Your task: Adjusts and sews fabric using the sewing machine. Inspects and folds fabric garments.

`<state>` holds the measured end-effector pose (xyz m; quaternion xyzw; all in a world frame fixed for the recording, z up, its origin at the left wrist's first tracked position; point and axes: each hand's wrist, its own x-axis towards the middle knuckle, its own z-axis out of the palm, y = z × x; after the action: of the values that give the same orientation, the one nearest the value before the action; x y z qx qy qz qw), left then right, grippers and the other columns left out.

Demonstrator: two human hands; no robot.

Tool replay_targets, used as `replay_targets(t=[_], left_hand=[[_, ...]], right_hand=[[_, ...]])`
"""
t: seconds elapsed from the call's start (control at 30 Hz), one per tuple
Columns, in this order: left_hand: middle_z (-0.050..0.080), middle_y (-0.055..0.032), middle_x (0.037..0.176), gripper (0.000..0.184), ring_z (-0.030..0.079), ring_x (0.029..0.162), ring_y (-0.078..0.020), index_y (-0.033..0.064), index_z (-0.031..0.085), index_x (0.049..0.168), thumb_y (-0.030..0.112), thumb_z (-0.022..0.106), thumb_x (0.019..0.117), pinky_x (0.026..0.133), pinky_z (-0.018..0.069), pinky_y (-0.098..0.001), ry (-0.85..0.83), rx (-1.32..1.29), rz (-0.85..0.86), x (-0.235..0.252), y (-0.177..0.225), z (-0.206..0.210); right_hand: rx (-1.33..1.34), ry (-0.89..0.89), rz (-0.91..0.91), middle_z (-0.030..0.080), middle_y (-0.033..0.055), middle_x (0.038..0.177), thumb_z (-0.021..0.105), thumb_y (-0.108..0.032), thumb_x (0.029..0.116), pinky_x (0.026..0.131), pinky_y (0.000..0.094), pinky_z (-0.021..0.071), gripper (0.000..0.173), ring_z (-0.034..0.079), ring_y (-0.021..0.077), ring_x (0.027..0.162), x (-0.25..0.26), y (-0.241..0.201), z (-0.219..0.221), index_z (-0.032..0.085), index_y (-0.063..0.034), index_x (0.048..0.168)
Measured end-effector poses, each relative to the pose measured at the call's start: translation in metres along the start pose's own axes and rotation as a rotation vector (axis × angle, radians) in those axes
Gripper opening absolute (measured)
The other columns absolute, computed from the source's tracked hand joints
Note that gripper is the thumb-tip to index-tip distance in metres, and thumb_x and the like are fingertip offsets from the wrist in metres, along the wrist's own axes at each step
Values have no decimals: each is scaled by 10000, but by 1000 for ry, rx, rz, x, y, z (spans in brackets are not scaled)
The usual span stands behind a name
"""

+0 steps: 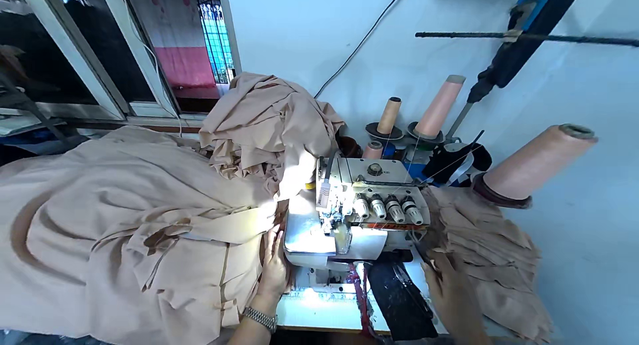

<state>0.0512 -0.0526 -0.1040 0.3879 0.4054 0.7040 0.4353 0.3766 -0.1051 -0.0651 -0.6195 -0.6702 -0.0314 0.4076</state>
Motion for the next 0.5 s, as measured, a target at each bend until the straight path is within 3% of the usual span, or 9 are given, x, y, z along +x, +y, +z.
replay_targets(t=[0.07,0.2,0.27,0.33,0.4,0.5], left_hand=[[542,-96,1424,434,548,1289,-124,25,411,1482,209,292,1108,1090,472,-327,-2,5,7,1,-1,0],[538,-90,1435,440,544,1296,-121,40,407,1498,217,296,1111,1094,468,-328,-2,13,-10,1,0,0],[566,-83,1406,426,568,1272,-127,49,428,1481,222,296,1115,1073,491,-337,-7,-4,-10,1,0,1],[565,-75,1403,423,564,1272,-124,55,431,1475,221,283,1115,1076,486,-331,-13,-1,-5,1,0,1],[562,-81,1415,432,559,1283,-125,51,431,1481,226,286,1114,1086,478,-331,-9,6,-3,1,0,1],[559,-85,1417,428,556,1285,-127,53,433,1482,222,292,1114,1087,477,-335,-5,-3,-3,2,-2,0]], right_hand=[[-63,-141,-53,645,252,1082,603,-119,943,676,557,580,231,685,381,822,5,14,-24,731,-3,1096],[-227,-321,-170,719,156,899,728,-95,882,712,599,579,99,721,362,812,28,24,-55,781,-67,962],[-252,-325,-207,702,191,922,735,-31,881,739,603,580,79,709,387,833,41,17,-57,776,-29,949],[-313,-320,-243,694,235,1001,686,74,898,808,604,573,152,697,426,931,54,9,-54,768,14,1012],[-388,-315,-322,674,220,996,660,160,859,817,561,569,209,668,420,951,66,7,-47,757,30,991],[-418,-303,-409,703,168,993,685,170,816,822,533,566,225,665,383,963,76,3,-39,762,-5,935]])
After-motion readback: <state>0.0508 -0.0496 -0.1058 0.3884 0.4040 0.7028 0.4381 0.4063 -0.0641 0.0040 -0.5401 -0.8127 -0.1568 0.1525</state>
